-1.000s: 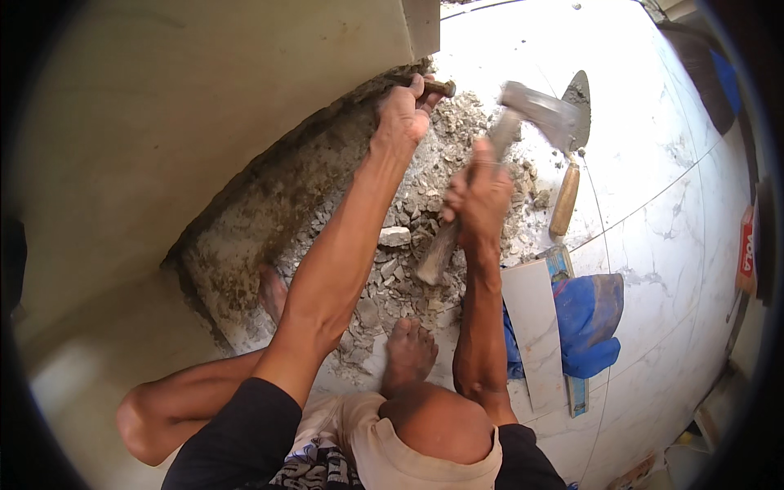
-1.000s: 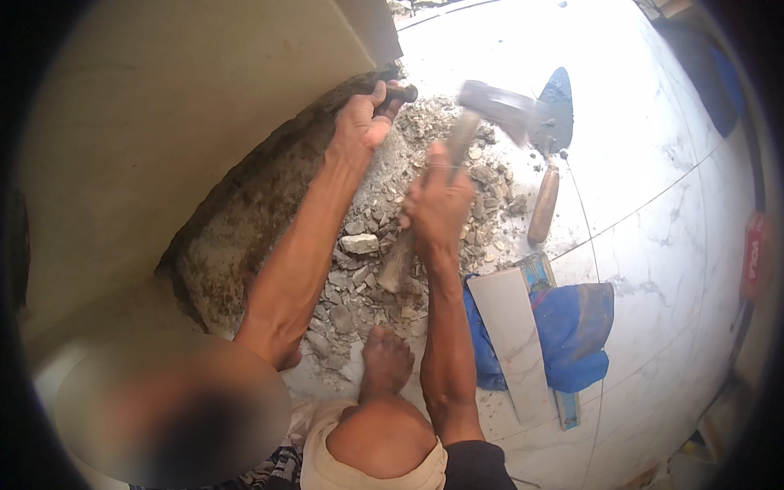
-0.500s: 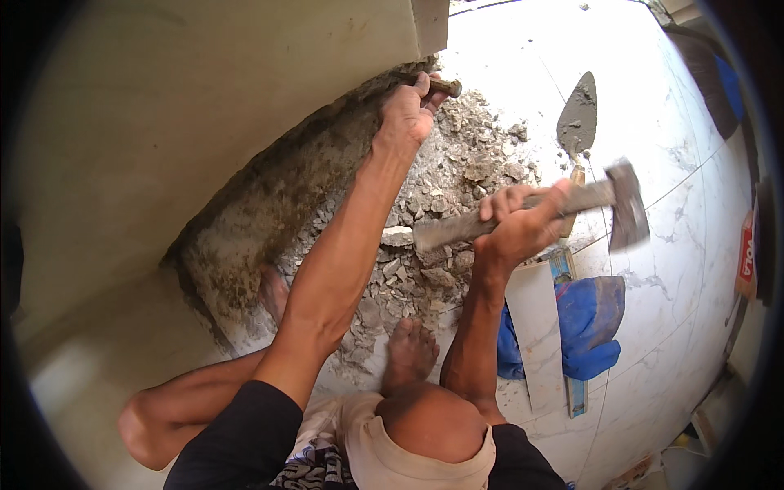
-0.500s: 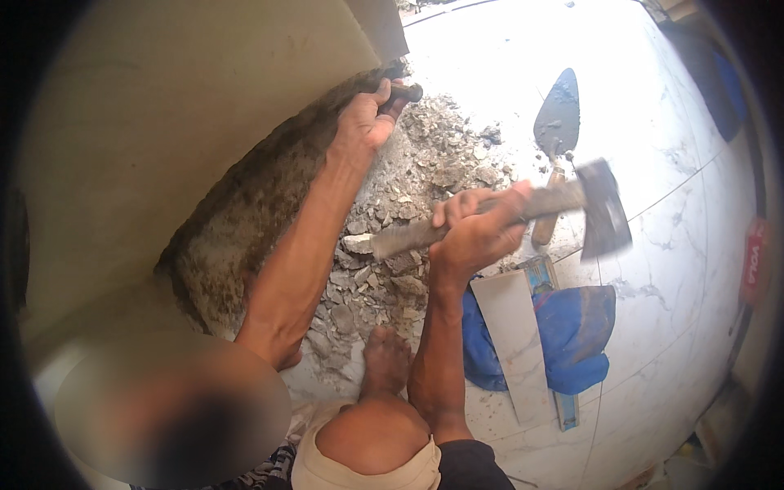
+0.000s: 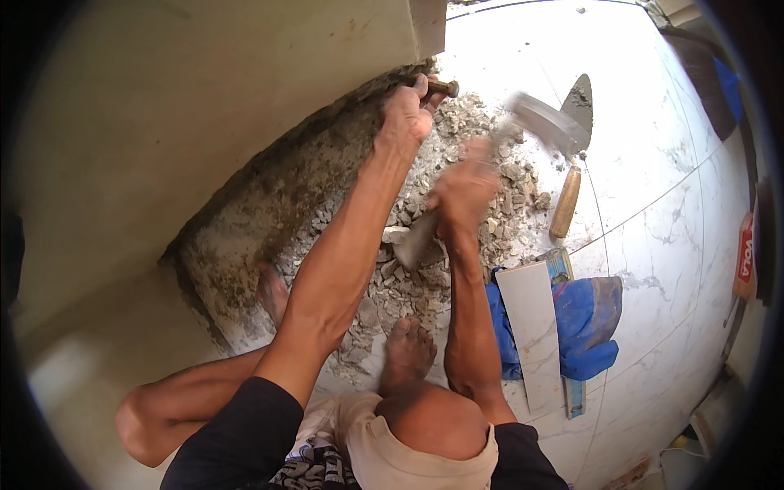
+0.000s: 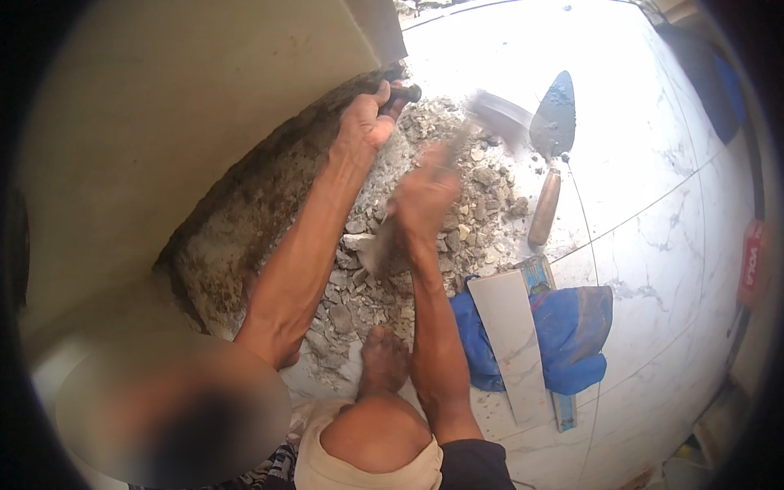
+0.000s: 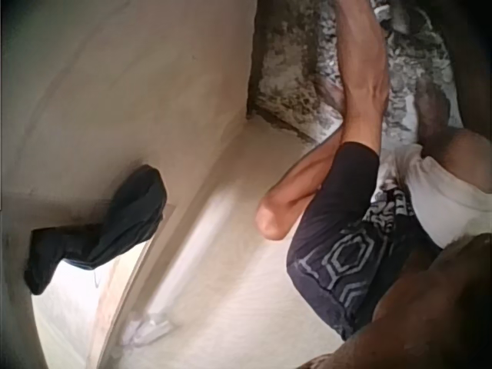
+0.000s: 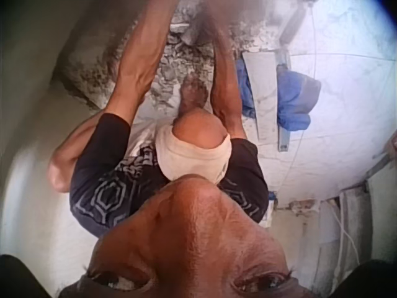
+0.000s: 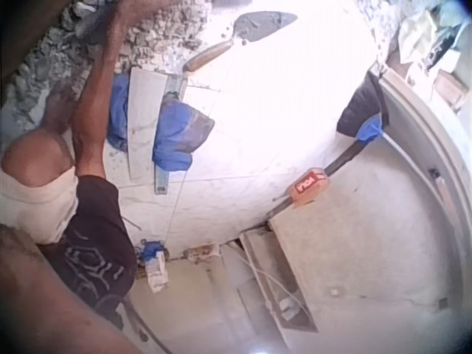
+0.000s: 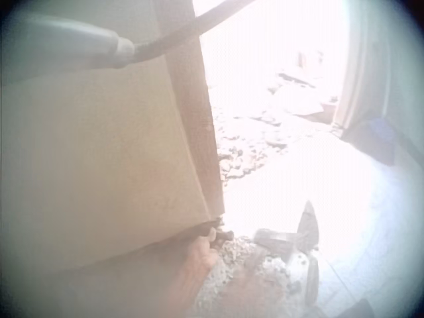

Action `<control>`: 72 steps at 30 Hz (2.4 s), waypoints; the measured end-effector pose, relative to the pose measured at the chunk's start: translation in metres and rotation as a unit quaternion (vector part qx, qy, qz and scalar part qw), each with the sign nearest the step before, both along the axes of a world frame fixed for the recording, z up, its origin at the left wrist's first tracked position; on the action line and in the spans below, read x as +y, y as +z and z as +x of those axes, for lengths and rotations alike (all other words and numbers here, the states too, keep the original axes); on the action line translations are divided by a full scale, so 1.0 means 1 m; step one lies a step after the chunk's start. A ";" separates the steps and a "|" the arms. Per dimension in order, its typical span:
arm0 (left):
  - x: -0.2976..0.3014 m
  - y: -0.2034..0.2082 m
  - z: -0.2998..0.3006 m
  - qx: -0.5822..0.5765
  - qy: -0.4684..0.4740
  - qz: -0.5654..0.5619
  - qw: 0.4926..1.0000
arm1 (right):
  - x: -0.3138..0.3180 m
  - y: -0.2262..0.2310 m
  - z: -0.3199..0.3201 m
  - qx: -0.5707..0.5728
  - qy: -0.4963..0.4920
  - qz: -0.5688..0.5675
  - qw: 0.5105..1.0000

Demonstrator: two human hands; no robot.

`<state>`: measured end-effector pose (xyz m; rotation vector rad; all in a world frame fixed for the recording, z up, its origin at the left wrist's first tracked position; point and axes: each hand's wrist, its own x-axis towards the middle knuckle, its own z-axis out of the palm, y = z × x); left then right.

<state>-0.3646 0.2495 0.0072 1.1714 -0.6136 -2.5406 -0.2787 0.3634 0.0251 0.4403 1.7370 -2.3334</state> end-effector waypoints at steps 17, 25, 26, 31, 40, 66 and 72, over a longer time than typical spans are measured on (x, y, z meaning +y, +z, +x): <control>-0.010 -0.011 0.008 -0.040 -0.036 -0.060 0.997 | 0.007 0.014 0.011 -0.104 0.022 -0.085 0.991; -0.006 -0.016 0.002 -0.038 -0.018 -0.040 0.998 | -0.006 -0.016 0.008 -0.131 0.105 -0.028 0.985; -0.009 -0.017 0.004 -0.038 -0.019 -0.039 0.998 | 0.001 0.003 0.002 -0.182 0.120 -0.082 0.973; -0.005 -0.012 -0.001 -0.025 0.011 -0.019 0.999 | 0.023 0.018 -0.006 -0.022 -0.177 -0.150 0.972; -0.013 -0.020 -0.002 -0.007 0.009 -0.009 1.000 | 0.027 0.015 -0.011 -0.019 -0.036 -0.055 0.998; -0.004 -0.014 -0.007 0.002 0.059 0.031 0.998 | 0.002 -0.002 -0.012 -0.056 -0.009 -0.053 0.997; -0.010 -0.024 -0.006 0.003 0.049 0.012 0.999 | 0.020 0.014 -0.014 -0.081 0.034 -0.050 0.995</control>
